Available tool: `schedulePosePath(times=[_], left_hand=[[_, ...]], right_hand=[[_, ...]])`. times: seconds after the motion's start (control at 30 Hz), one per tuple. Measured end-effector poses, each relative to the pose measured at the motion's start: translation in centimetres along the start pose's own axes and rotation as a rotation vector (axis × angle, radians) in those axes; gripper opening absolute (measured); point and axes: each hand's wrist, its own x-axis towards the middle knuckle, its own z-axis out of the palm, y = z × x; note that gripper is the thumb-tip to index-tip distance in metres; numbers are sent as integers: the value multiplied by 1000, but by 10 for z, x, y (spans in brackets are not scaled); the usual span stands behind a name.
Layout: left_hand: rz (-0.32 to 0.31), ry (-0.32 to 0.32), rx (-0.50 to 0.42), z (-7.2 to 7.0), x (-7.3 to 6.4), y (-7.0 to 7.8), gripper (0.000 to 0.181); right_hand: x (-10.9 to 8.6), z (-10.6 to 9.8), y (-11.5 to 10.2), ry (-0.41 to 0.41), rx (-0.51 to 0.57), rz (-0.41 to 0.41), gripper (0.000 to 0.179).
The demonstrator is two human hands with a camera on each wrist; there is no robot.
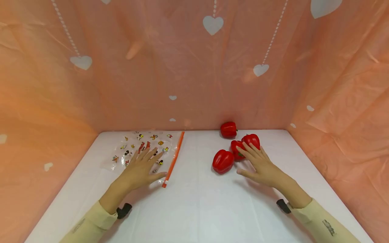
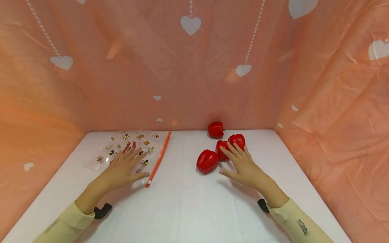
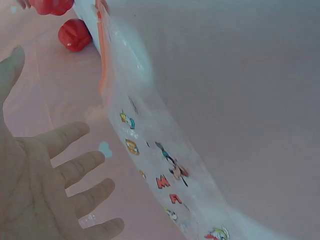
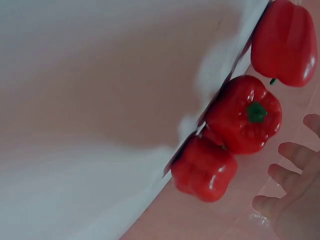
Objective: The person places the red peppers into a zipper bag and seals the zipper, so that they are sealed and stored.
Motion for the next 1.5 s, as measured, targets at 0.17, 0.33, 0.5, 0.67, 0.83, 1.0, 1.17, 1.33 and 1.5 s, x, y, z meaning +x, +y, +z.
schedulePosePath(times=[0.17, 0.33, 0.5, 0.67, 0.83, 1.0, 1.17, 1.33, 1.5], left_hand=[[1, -14, -4, 3, 8, 5, 87], [27, -37, 15, 7, 18, 12, 89], [40, -58, 40, 10, 28, 18, 87], [27, -94, 58, 13, 36, 20, 86], [16, -98, 82, 16, 45, 22, 85], [15, -109, 94, 18, 51, 24, 85], [22, -128, 111, 19, 54, 25, 85], [5, -153, 76, 18, 56, 26, 84], [-3, -184, 51, 18, 57, 29, 81]], right_hand=[[10, 4, -5, -5, 7, -50, 94], [20, 6, -10, -19, 50, -96, 91], [29, 8, -15, -36, 58, -120, 89], [35, 11, -18, -57, 54, -125, 88], [40, 14, -21, -74, 56, -121, 89], [44, 15, -22, -95, 64, -111, 91], [45, 17, -23, -106, 59, -105, 93], [45, 17, -23, -112, 44, -95, 93], [45, 18, -24, -121, 24, -87, 96]])
